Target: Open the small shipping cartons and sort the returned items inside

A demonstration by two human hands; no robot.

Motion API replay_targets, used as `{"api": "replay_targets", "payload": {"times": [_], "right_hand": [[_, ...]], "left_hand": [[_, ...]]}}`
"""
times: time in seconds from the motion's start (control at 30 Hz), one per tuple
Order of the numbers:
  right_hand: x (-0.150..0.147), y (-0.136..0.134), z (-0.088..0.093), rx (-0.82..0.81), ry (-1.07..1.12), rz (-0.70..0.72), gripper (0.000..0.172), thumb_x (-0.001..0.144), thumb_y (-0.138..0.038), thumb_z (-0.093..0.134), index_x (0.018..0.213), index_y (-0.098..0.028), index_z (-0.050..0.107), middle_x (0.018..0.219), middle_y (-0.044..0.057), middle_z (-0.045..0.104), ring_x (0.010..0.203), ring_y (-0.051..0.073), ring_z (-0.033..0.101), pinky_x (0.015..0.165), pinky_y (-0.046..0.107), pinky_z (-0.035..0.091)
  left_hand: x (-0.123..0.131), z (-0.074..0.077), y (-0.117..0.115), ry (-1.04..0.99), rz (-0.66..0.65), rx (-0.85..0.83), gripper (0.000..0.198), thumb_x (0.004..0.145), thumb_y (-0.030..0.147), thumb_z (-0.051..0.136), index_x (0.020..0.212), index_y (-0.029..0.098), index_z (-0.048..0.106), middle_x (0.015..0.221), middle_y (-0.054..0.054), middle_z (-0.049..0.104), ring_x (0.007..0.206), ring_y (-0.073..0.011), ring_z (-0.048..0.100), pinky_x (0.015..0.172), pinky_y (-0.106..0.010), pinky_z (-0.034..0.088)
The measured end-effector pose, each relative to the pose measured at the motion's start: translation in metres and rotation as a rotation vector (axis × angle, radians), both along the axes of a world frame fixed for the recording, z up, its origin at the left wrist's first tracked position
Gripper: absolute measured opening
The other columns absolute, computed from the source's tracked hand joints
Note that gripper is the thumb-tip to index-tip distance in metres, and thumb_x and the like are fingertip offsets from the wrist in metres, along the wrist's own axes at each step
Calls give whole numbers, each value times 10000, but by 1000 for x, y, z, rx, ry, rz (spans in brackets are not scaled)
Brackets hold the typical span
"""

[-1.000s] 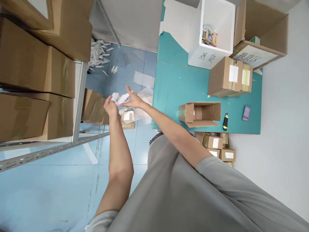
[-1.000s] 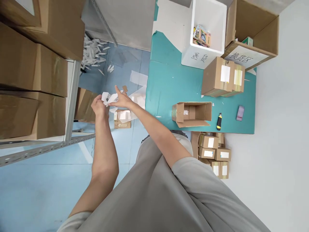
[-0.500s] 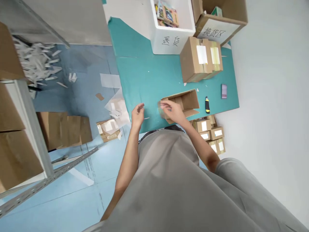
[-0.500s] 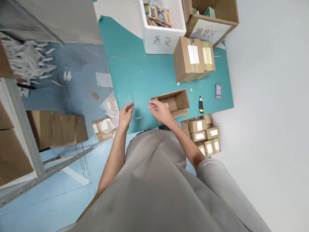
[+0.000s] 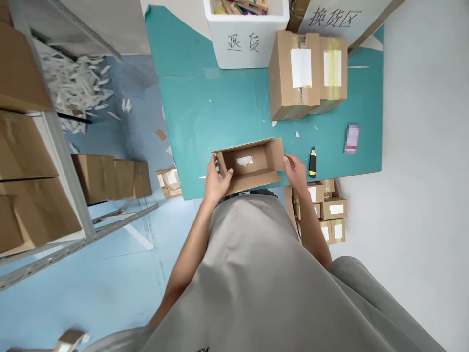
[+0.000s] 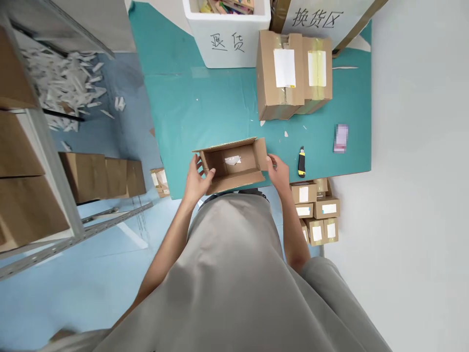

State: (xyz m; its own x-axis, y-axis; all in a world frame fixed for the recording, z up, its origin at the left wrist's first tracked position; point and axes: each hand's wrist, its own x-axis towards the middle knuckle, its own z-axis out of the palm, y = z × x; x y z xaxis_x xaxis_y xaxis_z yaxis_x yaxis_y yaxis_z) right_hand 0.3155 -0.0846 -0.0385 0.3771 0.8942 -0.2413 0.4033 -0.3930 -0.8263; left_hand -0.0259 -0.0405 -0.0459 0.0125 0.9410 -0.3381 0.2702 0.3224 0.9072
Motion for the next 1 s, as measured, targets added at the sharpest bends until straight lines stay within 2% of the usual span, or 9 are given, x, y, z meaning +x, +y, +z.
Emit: {"api": "replay_targets", "payload": {"times": [0.1,0.17,0.23,0.3,0.37,0.47,0.67,0.83,1.0], "right_hand": [[13,1,-29,-50,211,35,745,1121,-806,419,1398,-223,790,1396,181,829,1303,346,796,1076,522,689],[19,4,-58,-129,286,72,700,1093,-750,506,1455,-206,760,1464,195,800,1348,355,780,1121,546,670],[21,8,-87,-211,320,144,656,1007,-646,661,1466,-187,754,1521,210,767,1380,367,764,1227,584,601],[18,11,-110,-248,379,223,611,921,-541,742,1428,-201,778,1531,191,765,1398,366,751,1305,600,530],[14,11,-122,-219,454,284,579,868,-506,783,1378,-234,801,1509,150,785,1425,361,732,1327,599,507],[11,10,-120,-137,502,313,614,834,-572,849,1339,-226,803,1483,150,799,1417,374,731,1305,593,535],[7,32,-100,-7,442,226,681,956,-706,766,1424,-210,764,1512,183,767,1387,336,757,1285,533,558],[4,58,-100,-98,341,188,556,971,-659,757,1297,-211,801,1509,184,770,1307,336,799,1210,530,608],[-7,51,-105,-190,389,33,435,957,-589,751,1193,-223,753,1262,146,838,1245,286,796,1107,504,663]], "left_hand": [[-11,-14,-10,-155,193,-84,835,985,766,730,1643,273,582,1748,-174,560,1645,-375,533,1343,-539,475],[-17,-26,-16,-188,334,-170,728,1012,770,645,1548,279,659,1676,-163,640,1587,-353,601,1326,-541,491],[-16,-40,-23,-131,405,-262,681,927,735,723,1420,265,729,1570,-166,717,1505,-361,664,1289,-562,520],[-8,-53,-30,-67,374,-323,663,766,665,855,1249,218,773,1388,-171,796,1382,-388,721,1215,-572,570],[3,-60,-36,-42,307,-318,643,646,605,926,1099,174,773,1182,-153,832,1252,-399,752,1119,-548,620],[13,-58,-38,-2,298,-241,577,629,538,938,1033,166,762,1070,-122,831,1180,-380,756,1058,-496,636],[14,-44,-6,10,370,-177,422,768,361,827,1152,188,799,1245,-133,839,1162,-306,786,1100,-449,620],[23,-47,26,-30,421,-239,412,863,305,793,1257,186,781,1399,-128,800,1277,-265,758,1107,-382,619],[29,-48,18,-98,491,-261,405,934,346,823,1293,178,737,1524,-184,716,1371,-250,718,1143,-351,603]]}}
